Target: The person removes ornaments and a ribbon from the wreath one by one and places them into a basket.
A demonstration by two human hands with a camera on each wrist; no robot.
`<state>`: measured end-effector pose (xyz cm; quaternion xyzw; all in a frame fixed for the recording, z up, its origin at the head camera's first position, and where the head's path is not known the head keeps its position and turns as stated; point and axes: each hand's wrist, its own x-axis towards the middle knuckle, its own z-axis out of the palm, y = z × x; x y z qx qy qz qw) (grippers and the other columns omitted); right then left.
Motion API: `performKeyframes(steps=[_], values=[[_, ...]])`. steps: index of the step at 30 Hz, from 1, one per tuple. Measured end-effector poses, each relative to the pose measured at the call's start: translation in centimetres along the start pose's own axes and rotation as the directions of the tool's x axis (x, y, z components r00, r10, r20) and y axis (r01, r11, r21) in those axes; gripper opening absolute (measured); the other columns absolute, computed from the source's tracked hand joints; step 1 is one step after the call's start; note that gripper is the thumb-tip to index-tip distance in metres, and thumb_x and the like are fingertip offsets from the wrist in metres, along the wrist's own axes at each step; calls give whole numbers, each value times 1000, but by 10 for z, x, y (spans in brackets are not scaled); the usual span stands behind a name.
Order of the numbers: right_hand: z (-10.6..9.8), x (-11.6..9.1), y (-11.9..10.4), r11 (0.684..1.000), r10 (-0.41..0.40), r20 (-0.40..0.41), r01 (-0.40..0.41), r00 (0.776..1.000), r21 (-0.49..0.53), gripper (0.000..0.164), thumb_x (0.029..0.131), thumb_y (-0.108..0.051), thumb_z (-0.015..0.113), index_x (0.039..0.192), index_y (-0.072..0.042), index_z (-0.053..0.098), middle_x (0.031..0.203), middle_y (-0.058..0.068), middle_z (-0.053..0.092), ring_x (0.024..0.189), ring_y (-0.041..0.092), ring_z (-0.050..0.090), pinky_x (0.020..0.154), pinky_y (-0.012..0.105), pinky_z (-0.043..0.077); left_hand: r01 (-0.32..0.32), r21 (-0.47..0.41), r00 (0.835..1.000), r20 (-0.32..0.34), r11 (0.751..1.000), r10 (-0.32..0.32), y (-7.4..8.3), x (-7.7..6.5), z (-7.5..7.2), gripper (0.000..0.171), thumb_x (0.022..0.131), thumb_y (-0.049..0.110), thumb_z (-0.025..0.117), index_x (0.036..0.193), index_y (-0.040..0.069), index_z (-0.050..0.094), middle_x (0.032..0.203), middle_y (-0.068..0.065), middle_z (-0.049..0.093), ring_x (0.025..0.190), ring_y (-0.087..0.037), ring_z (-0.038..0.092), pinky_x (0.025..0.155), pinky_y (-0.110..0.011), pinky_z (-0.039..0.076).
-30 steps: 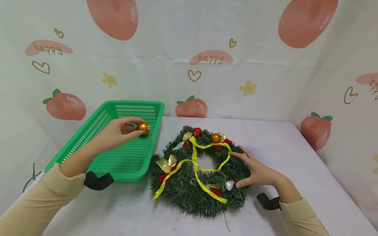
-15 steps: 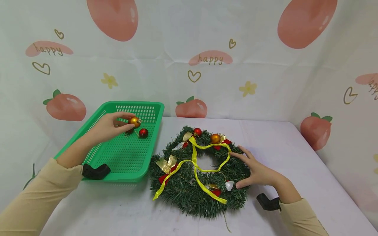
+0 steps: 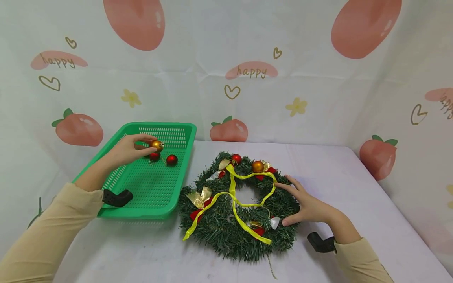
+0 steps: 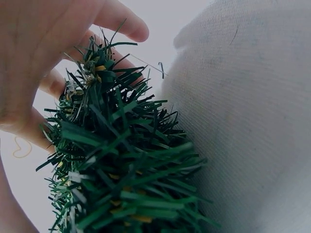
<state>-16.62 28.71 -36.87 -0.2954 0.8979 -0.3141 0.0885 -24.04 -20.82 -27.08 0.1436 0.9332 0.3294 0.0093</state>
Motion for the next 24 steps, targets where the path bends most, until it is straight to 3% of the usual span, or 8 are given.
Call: performKeyframes(steps=[16,24], values=[[-2,-1,-1,1000,-19,9,19,1000,-12,96,69,-27,82,147,-18,26,149,34,-2,128,63,11,80,77,31,66,98,997,30,993,-69,-22,14,4,43,94,19,55,129,-4,50,122,-29,56,112,-42,52,85,-48,48],[-3,-1,-2,1000,12,18,-12,1000,-10,96,69,-25,82,146,-19,26,149,32,-2,129,61,11,80,77,31,96,136,993,49,986,-103,-29,18,4,42,93,18,54,128,-6,51,121,-32,55,107,-43,54,78,-45,49]])
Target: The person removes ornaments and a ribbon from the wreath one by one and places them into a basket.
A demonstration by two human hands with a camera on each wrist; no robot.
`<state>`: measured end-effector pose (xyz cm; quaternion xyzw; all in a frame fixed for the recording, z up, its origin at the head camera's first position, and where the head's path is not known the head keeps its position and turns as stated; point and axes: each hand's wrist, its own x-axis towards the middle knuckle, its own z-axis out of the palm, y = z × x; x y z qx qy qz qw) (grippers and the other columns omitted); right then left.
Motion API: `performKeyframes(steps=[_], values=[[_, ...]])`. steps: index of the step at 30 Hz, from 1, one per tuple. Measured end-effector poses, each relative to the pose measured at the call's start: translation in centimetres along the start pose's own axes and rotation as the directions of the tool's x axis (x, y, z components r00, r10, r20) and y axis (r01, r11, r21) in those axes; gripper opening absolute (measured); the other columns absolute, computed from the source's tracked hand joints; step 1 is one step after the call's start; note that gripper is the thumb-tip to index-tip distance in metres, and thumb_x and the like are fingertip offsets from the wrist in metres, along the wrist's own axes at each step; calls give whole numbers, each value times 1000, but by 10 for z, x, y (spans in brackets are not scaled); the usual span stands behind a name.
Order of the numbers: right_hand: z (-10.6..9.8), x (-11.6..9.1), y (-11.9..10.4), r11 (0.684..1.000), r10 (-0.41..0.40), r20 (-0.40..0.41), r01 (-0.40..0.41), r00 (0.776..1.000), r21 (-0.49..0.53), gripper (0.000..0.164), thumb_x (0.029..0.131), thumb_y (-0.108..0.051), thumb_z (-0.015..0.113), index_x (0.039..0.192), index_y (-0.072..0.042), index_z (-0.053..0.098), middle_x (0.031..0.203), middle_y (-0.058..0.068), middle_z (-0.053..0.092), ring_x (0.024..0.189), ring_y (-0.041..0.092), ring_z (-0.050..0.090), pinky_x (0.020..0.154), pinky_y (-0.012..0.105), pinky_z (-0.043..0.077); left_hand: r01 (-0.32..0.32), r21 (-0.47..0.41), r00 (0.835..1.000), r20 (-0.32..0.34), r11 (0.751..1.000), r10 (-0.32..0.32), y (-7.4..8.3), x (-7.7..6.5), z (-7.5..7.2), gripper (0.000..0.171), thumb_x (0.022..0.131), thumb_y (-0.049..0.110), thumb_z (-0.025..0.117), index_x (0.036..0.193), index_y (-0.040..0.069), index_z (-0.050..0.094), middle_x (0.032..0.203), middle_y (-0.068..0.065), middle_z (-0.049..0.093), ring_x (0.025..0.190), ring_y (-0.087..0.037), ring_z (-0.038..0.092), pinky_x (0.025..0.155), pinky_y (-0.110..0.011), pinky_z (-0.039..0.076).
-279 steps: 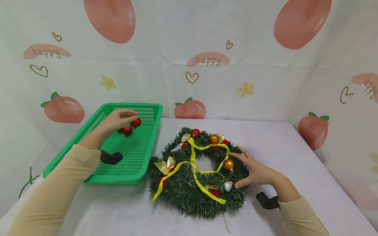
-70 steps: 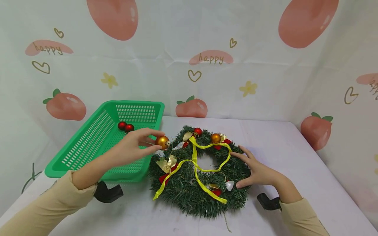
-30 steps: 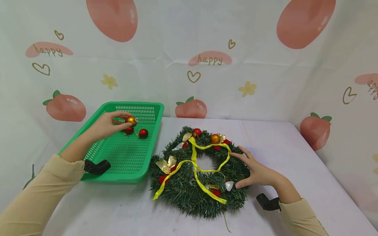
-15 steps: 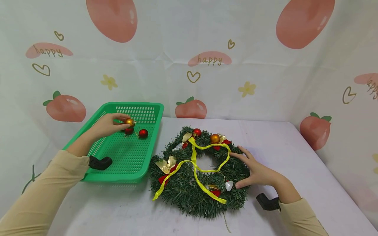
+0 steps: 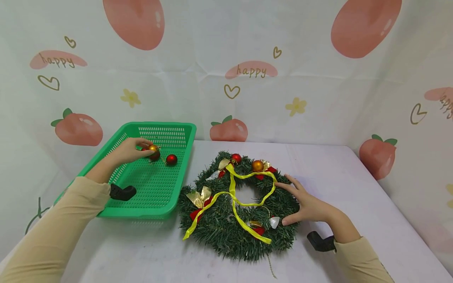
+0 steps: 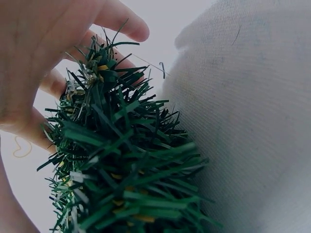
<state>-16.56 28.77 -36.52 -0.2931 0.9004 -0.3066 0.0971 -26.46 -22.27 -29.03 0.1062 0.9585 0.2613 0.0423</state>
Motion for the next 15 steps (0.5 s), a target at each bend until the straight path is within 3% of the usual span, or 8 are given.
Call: performKeyframes(steps=[7,15], values=[[-1,0,0,1000,2,1,-2,1000,-2,96,69,-25,82,147,-18,26,149,33,-2,129,61,12,81,77,32,20,30,1000,23,999,-20,0,-2,-2,45,94,20,53,128,-9,48,122,-35,52,108,-46,53,86,-52,48],[0,0,-2,1000,-5,1,5,1000,2,96,69,-26,82,146,-17,26,149,33,-2,129,62,11,81,77,31,6,25,1000,2,1000,-6,2,-4,-3,44,94,20,52,127,-9,50,122,-35,53,109,-46,53,87,-53,48]])
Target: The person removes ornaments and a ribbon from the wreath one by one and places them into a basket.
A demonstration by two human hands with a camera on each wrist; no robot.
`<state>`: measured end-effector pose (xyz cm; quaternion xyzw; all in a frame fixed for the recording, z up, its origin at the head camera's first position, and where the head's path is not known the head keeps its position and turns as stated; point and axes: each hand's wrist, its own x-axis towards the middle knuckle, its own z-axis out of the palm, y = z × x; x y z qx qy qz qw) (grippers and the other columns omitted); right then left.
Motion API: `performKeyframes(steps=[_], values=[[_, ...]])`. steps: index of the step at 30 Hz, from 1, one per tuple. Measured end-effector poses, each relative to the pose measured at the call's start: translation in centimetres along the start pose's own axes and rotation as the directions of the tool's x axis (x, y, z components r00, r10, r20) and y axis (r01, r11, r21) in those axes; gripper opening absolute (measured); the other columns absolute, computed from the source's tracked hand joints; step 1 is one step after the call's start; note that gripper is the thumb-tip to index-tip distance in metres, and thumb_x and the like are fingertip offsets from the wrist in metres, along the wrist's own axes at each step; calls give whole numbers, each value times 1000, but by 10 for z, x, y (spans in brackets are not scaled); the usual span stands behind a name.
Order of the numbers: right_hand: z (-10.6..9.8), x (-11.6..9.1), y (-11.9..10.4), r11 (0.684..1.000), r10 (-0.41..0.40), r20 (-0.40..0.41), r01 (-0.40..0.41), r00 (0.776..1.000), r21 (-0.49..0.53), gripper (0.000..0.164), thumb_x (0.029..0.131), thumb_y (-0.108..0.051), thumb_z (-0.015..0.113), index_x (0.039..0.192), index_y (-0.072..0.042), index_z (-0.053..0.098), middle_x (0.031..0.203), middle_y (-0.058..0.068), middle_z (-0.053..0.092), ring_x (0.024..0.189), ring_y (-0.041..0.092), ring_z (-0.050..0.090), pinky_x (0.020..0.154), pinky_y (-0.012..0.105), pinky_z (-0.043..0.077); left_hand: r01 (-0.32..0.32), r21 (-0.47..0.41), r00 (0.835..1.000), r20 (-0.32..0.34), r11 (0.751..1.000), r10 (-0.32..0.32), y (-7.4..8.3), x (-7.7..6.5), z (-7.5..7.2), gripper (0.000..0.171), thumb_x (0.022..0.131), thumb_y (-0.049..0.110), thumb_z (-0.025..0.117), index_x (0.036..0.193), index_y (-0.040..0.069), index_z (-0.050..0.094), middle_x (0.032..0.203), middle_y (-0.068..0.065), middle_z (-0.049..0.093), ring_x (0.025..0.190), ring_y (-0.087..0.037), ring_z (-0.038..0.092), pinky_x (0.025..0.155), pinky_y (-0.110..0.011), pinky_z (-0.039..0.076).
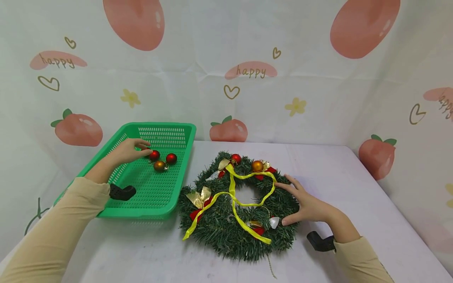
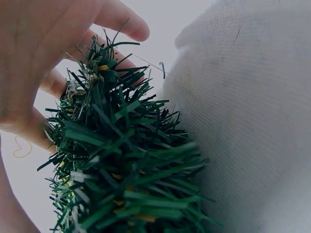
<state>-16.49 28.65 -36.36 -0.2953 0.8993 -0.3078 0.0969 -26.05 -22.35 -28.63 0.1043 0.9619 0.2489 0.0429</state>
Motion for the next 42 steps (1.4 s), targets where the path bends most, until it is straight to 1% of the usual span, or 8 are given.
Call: performKeyframes(steps=[6,13,15,20,26,31,38,42], values=[[0,0,0,1000,-1,2,1,1000,7,96,69,-25,82,147,-18,26,149,32,-2,129,62,11,81,77,31,-31,-47,999,-28,998,30,11,-3,-4,44,95,24,52,130,-3,50,125,-30,54,114,-44,52,90,-52,46],[1,0,2,1000,-16,-2,16,1000,6,96,69,-26,82,147,-19,26,150,31,-2,129,62,11,80,77,31,-136,-109,991,-33,985,133,43,-9,-4,40,96,24,52,130,3,52,127,-23,56,114,-42,56,94,-50,47],[1,0,3,1000,-18,-6,18,1000,2,95,69,-26,82,147,-18,26,149,32,-2,129,62,11,81,77,31,-182,-124,983,-31,975,179,57,-12,-2,38,96,22,52,129,4,53,126,-22,57,113,-41,57,94,-49,48],[2,0,4,1000,-7,-14,7,1000,3,95,69,-26,82,146,-16,27,148,34,-1,129,61,11,81,78,30,-299,-158,954,-25,941,299,92,-19,5,33,95,20,54,125,6,58,123,-18,59,108,-37,61,92,-45,51],[3,0,4,1000,-6,-16,6,1000,3,95,69,-25,82,146,-16,27,148,34,-2,129,62,11,80,78,30,-348,-205,934,9,915,357,126,-21,16,31,93,23,57,122,10,60,118,-12,62,104,-29,64,88,-39,53],[2,0,3,1000,-9,-11,9,1000,1,95,69,-25,82,146,-16,27,148,34,-1,129,62,11,80,77,31,-379,-233,919,21,896,394,145,-15,26,30,93,22,58,119,10,62,116,-10,63,102,-25,65,90,-36,53],[1,0,2,1000,-10,-6,10,1000,2,96,69,-25,82,146,-19,26,149,32,-2,129,62,10,80,78,31,-423,-218,901,5,879,435,161,5,41,30,93,21,58,119,8,62,118,-11,63,103,-25,64,92,-35,52],[1,0,4,1000,-16,-10,16,1000,-3,96,68,-25,82,146,-18,27,149,32,-1,129,62,11,80,77,31,-416,-195,904,16,888,427,168,19,50,30,93,22,58,119,8,62,118,-11,63,108,-26,62,94,-35,50]])
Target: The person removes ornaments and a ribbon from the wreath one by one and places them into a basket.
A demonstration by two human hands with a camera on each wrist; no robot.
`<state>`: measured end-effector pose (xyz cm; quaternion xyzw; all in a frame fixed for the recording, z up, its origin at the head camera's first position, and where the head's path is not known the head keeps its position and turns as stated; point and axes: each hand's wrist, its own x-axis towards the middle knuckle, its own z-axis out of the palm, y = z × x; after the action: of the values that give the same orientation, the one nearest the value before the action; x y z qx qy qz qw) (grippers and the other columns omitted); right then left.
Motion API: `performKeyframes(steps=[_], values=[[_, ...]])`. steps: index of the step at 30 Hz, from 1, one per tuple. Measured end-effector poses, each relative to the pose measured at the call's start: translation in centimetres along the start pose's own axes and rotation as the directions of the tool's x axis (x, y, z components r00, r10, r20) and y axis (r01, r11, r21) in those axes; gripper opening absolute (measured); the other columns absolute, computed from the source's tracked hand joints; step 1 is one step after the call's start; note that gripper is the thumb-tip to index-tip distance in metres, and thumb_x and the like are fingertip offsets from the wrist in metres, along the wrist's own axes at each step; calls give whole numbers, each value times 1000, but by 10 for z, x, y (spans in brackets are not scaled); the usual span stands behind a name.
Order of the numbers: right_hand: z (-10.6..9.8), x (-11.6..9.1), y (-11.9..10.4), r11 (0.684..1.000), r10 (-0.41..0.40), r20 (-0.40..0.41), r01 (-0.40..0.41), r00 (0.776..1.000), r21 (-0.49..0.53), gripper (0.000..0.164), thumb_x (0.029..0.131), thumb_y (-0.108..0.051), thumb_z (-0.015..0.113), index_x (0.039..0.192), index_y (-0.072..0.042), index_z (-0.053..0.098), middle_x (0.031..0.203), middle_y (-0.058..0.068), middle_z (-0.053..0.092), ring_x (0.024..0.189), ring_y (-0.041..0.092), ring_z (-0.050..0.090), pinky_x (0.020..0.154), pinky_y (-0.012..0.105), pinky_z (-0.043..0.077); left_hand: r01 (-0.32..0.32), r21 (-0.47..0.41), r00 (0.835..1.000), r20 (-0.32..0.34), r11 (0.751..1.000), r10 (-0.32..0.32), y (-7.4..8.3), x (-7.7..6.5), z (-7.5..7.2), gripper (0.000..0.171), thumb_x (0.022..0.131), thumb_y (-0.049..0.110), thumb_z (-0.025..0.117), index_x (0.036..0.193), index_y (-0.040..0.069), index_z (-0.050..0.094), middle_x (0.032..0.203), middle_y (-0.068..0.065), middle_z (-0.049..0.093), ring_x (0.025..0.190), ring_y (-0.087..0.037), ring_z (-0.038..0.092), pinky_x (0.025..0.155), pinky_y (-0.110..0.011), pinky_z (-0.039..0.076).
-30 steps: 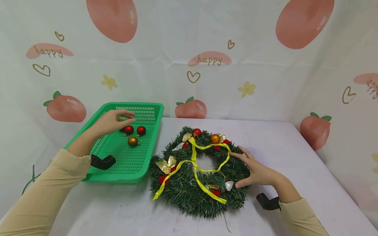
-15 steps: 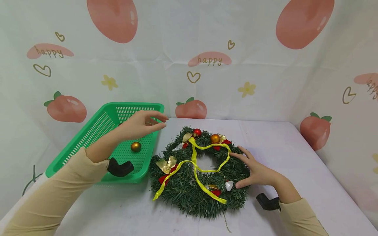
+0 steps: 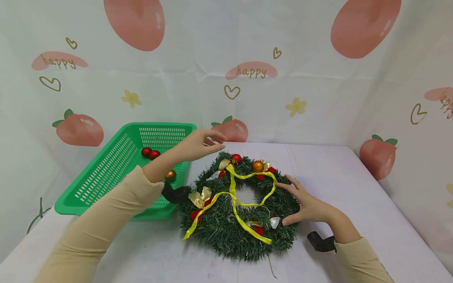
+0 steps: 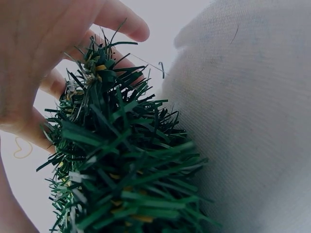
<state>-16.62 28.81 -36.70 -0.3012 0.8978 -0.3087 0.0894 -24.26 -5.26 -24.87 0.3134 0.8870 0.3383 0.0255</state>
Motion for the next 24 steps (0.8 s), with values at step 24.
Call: performKeyframes(steps=[24], values=[[2,0,0,1000,10,-7,-10,1000,-6,95,69,-27,82,146,-18,27,149,32,-2,129,62,10,81,78,31,122,-24,992,39,992,-121,-36,65,43,34,92,20,59,123,6,60,122,-13,62,113,-26,59,93,-33,51]])
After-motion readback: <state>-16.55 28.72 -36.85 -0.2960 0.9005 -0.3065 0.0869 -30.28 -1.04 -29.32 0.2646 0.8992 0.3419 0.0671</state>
